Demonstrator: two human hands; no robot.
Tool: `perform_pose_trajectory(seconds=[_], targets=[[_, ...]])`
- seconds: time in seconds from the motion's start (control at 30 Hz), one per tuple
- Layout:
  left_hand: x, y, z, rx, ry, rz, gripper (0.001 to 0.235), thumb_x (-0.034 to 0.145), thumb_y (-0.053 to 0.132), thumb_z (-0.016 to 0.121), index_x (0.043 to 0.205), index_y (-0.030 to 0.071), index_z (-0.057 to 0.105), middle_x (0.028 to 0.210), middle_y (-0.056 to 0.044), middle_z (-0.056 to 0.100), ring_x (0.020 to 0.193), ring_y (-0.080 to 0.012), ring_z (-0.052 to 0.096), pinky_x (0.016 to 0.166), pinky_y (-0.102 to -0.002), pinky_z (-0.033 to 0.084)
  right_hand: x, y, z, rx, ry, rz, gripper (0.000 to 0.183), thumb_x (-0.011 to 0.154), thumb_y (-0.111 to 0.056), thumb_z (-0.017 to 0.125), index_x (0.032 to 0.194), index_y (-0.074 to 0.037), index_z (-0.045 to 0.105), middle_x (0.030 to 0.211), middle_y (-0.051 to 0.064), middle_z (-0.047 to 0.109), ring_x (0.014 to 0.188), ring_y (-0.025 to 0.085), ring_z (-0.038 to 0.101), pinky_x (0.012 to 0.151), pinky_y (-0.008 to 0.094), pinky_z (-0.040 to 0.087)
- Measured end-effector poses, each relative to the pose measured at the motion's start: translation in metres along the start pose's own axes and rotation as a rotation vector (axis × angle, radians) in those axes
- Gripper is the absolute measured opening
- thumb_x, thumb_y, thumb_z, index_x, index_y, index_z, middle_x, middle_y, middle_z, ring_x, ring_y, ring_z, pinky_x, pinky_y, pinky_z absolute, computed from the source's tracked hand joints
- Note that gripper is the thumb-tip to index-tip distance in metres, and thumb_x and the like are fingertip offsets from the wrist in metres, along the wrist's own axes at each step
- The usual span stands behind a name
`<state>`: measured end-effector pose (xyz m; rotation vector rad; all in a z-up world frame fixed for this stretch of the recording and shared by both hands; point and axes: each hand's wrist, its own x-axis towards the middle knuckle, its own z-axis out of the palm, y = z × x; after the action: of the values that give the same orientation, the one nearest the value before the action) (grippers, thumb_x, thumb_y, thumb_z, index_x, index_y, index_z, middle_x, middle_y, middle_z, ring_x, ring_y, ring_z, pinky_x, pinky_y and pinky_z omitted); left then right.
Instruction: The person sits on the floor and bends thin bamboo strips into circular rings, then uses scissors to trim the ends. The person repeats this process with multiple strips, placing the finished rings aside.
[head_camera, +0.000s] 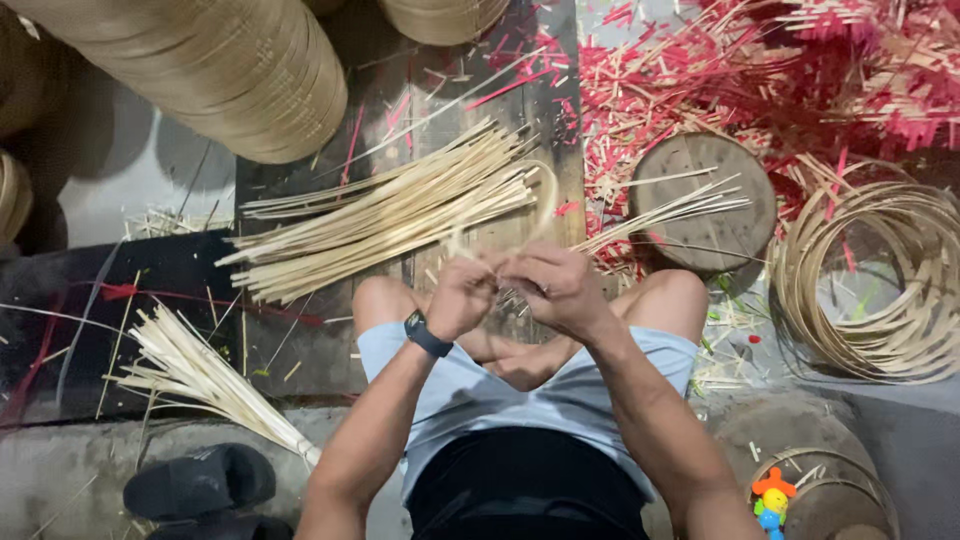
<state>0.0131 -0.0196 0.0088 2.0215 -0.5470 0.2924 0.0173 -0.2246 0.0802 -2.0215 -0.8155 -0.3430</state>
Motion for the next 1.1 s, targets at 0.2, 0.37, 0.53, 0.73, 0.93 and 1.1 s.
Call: perform_pose_trajectory(seconds=[0.2, 0.37, 0.53, 0.73, 0.93, 1.1], targets=[[-0.002, 0.005, 0.02, -1.064, 0.225, -0.696, 0.027, 0.087, 0.004, 0.077, 0.113, 0.005, 0.074, 0.088, -0.003, 0.074, 0.072, -0.008, 0.064, 0.06, -0.021, 0.048, -0.032, 0.03, 0.058, 1.174, 0.333, 0.807, 0.016, 0.098, -0.006, 0.072, 0.112, 0.001, 0.071, 0.089, 0.006, 0.072, 0.074, 0.013, 0.064, 0.066, 0.027, 0.051], [0.013, 0.027, 0.035, -0.534, 0.432, -0.346, 0.02, 0.089, 0.002, 0.08, 0.108, 0.0, 0.077, 0.113, -0.009, 0.063, 0.098, -0.0132, 0.061, 0.082, -0.025, 0.053, -0.038, 0.055, 0.106, 1.58, 0.454, 0.888, 0.013, 0.097, -0.008, 0.06, 0.105, -0.003, 0.069, 0.091, 0.004, 0.07, 0.081, 0.012, 0.066, 0.075, 0.027, 0.054], [0.005, 0.019, 0.027, -0.062, 0.452, -0.129, 0.015, 0.089, 0.003, 0.077, 0.103, 0.0, 0.077, 0.126, -0.015, 0.064, 0.116, -0.0235, 0.058, 0.099, -0.033, 0.047, -0.032, 0.066, 0.104, 1.42, 0.301, 0.751, 0.013, 0.104, -0.008, 0.058, 0.095, -0.002, 0.065, 0.087, 0.008, 0.067, 0.08, 0.018, 0.064, 0.076, 0.035, 0.054], [-0.008, -0.043, -0.002, -0.792, -0.097, -0.936, 0.018, 0.095, 0.011, 0.073, 0.103, -0.004, 0.076, 0.09, -0.011, 0.074, 0.073, -0.0151, 0.064, 0.063, -0.027, 0.05, -0.004, 0.055, 0.056, -0.165, -0.083, 0.09, 0.009, 0.094, -0.013, 0.068, 0.099, -0.005, 0.07, 0.092, 0.011, 0.07, 0.085, 0.028, 0.067, 0.075, 0.04, 0.053], [-0.013, -0.063, 0.025, -0.888, 0.051, -0.956, 0.021, 0.096, 0.008, 0.071, 0.111, -0.007, 0.069, 0.09, -0.012, 0.073, 0.071, -0.0173, 0.069, 0.058, -0.028, 0.057, -0.011, 0.031, 0.044, 0.299, -0.039, 0.056, 0.018, 0.094, -0.012, 0.069, 0.111, -0.008, 0.071, 0.103, 0.01, 0.071, 0.094, 0.023, 0.068, 0.081, 0.035, 0.054], [-0.02, -0.049, 0.028, -1.172, 0.054, -0.854, 0.026, 0.098, 0.008, 0.07, 0.118, -0.009, 0.067, 0.101, -0.013, 0.074, 0.08, -0.0137, 0.069, 0.064, -0.024, 0.054, -0.035, 0.041, 0.049, 0.674, 0.065, 0.646, 0.009, 0.101, -0.01, 0.073, 0.108, -0.006, 0.077, 0.095, 0.007, 0.065, 0.084, 0.015, 0.056, 0.073, 0.03, 0.047]])
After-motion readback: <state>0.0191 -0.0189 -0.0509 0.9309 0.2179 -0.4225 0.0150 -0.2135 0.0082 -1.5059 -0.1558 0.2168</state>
